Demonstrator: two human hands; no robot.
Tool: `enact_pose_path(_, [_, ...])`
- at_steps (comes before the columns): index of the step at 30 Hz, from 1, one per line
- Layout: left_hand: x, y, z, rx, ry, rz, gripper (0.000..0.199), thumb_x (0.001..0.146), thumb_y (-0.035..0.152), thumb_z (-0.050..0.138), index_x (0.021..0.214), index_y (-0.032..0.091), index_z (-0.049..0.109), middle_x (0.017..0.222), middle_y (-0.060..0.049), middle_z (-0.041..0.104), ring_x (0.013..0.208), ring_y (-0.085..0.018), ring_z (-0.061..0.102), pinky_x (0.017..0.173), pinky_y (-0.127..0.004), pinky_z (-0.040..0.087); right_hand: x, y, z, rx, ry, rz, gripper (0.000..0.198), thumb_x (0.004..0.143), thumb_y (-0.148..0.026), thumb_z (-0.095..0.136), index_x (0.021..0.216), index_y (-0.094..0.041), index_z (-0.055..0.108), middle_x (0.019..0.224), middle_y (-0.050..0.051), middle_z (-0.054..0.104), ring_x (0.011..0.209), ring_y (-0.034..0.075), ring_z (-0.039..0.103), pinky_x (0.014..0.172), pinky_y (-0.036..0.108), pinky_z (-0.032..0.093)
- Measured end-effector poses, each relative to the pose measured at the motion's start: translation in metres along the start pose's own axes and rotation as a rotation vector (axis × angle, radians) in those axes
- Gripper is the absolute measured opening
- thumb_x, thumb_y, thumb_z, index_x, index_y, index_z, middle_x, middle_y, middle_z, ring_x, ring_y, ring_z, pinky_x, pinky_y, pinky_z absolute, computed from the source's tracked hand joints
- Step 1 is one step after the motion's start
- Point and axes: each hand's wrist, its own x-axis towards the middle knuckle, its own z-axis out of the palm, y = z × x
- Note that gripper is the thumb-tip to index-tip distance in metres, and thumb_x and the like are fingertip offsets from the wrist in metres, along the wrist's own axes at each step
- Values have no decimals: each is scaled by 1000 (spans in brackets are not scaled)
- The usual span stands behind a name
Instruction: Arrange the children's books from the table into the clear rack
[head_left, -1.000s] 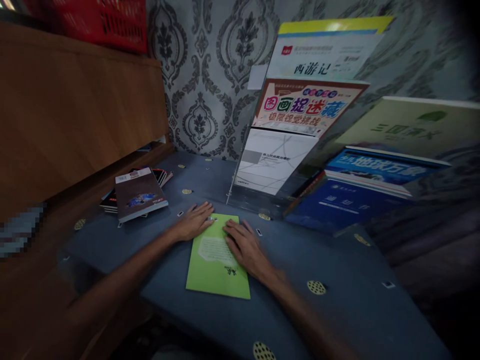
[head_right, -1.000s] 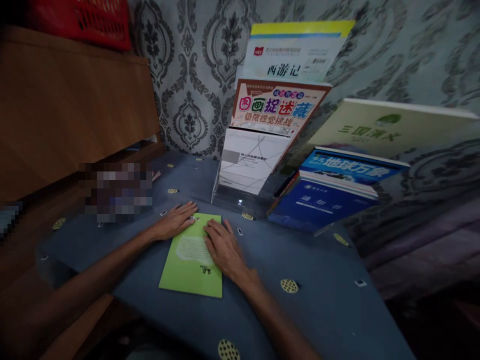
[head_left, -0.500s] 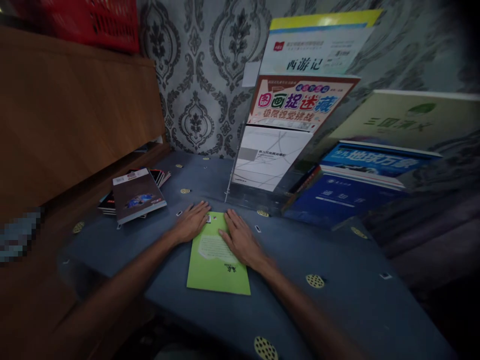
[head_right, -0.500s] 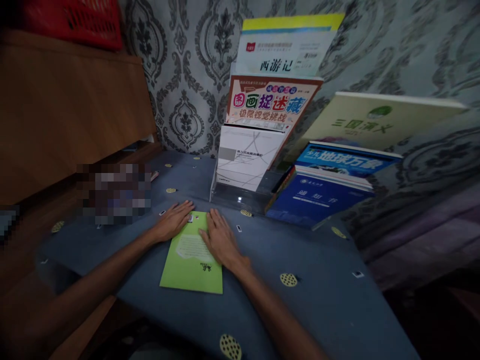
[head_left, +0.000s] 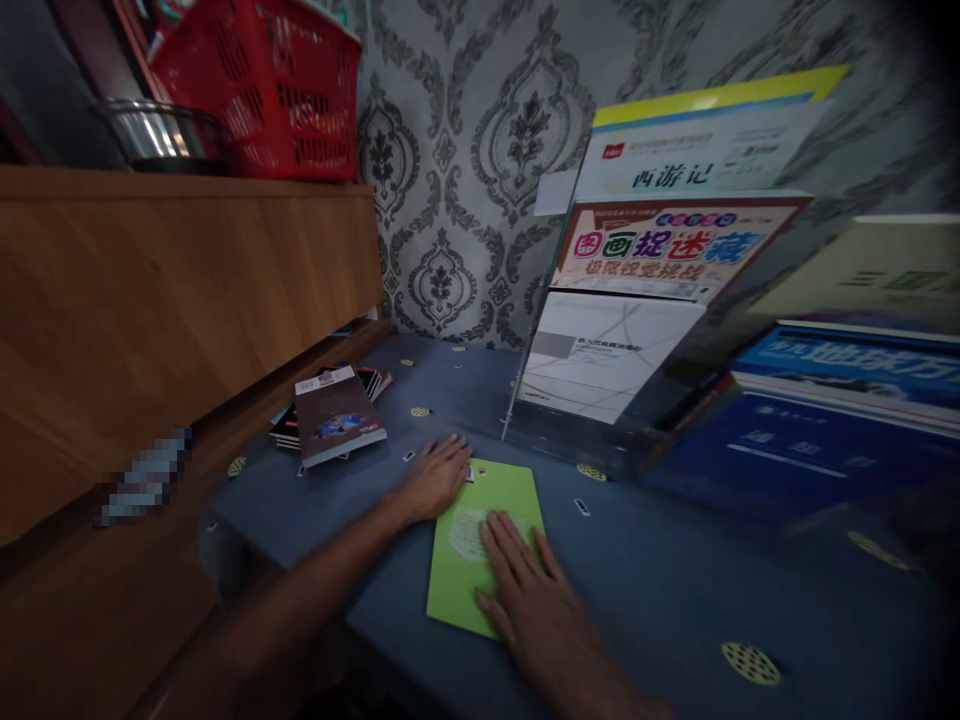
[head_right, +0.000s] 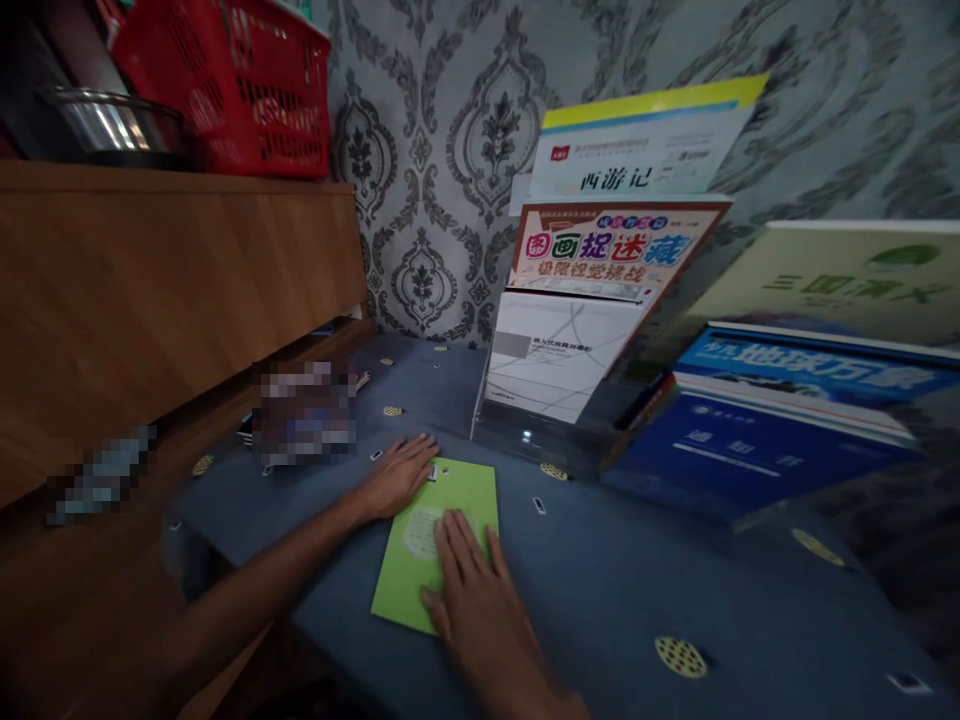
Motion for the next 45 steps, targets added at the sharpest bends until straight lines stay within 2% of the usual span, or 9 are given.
enact_pose_path(7, [-2, 2, -1, -6, 9, 6, 45, 100, 27, 32, 140, 14, 49, 151, -12, 45, 144, -20, 35, 119, -45, 27, 30, -64, -27, 113, -248, -181, 60, 96, -49, 49, 147, -19, 42, 153, 11, 41, 144, 28, 35, 118, 55, 30])
enact_pose_path(10, [-2, 0, 4, -2, 56, 15, 43, 100, 26, 34, 139, 16, 50, 150, -11, 47, 143, -21, 37, 118, -46, 29, 30, -71, -44, 199, -333, -263, 54, 100, -46, 43, 148, -22, 40, 155, 6, 40, 147, 22, 29, 122, 51, 20])
enact_pose_path(15, [-2, -6, 11, -10, 104, 76, 39, 100, 26, 36, 135, 20, 55, 145, -9, 54, 137, -21, 46, 115, -44, 34, 12, -67, -64, 230, -406, -208, 47, 101, -41, 43, 146, -27, 43, 158, 6, 35, 149, 23, 23, 123, 51, 15])
enact_pose_path(23, [-12, 7, -9, 159, 31, 134, 37, 99, 20, 37, 130, 19, 56, 129, -10, 63, 116, -25, 58, 99, -40, 46, -23, -51, -66, 189, -315, -109, 35, 98, -33, 51, 133, -32, 55, 147, 2, 51, 143, 21, 37, 121, 50, 22])
enact_pose_path(33, [-59, 43, -49, 465, -196, -51, 32, 98, 20, 36, 103, 12, 66, 88, -16, 70, 83, -28, 67, 73, -40, 49, -59, -15, -77, 65, -57, 36, 12, 95, -22, 52, 104, -20, 60, 124, 9, 66, 128, 22, 55, 115, 48, 38])
enact_pose_path(36, [-70, 58, -38, 456, -112, -14, 28, 96, 18, 41, 105, 11, 67, 104, -19, 69, 103, -32, 64, 88, -48, 47, -58, -18, -62, -21, 37, 128, 25, 96, -30, 50, 117, -20, 58, 124, 11, 66, 123, 25, 59, 110, 48, 43])
enact_pose_path(38, [-70, 65, -25, 358, -54, 145, 34, 98, 23, 42, 125, 14, 58, 130, -18, 61, 126, -32, 53, 103, -51, 40, -52, -26, -43, -83, 92, 149, 45, 94, -40, 52, 133, -16, 51, 134, 16, 60, 126, 30, 56, 105, 49, 47])
enact_pose_path(41, [-60, 65, -10, 130, -125, 371, 46, 100, 29, 37, 145, 18, 40, 152, -12, 44, 144, -23, 35, 116, -45, 29, -41, -38, -11, -135, 158, 146, 74, 89, -54, 53, 146, -9, 37, 143, 24, 51, 132, 36, 50, 103, 52, 47])
enact_pose_path(45, [-41, 45, -11, -5, -202, 308, 53, 102, 39, 29, 150, 16, 32, 159, -11, 32, 149, -21, 23, 121, -46, 19, -29, -37, 12, -178, 224, 73, 85, 89, -58, 48, 153, -8, 23, 145, 26, 47, 137, 39, 43, 104, 57, 42])
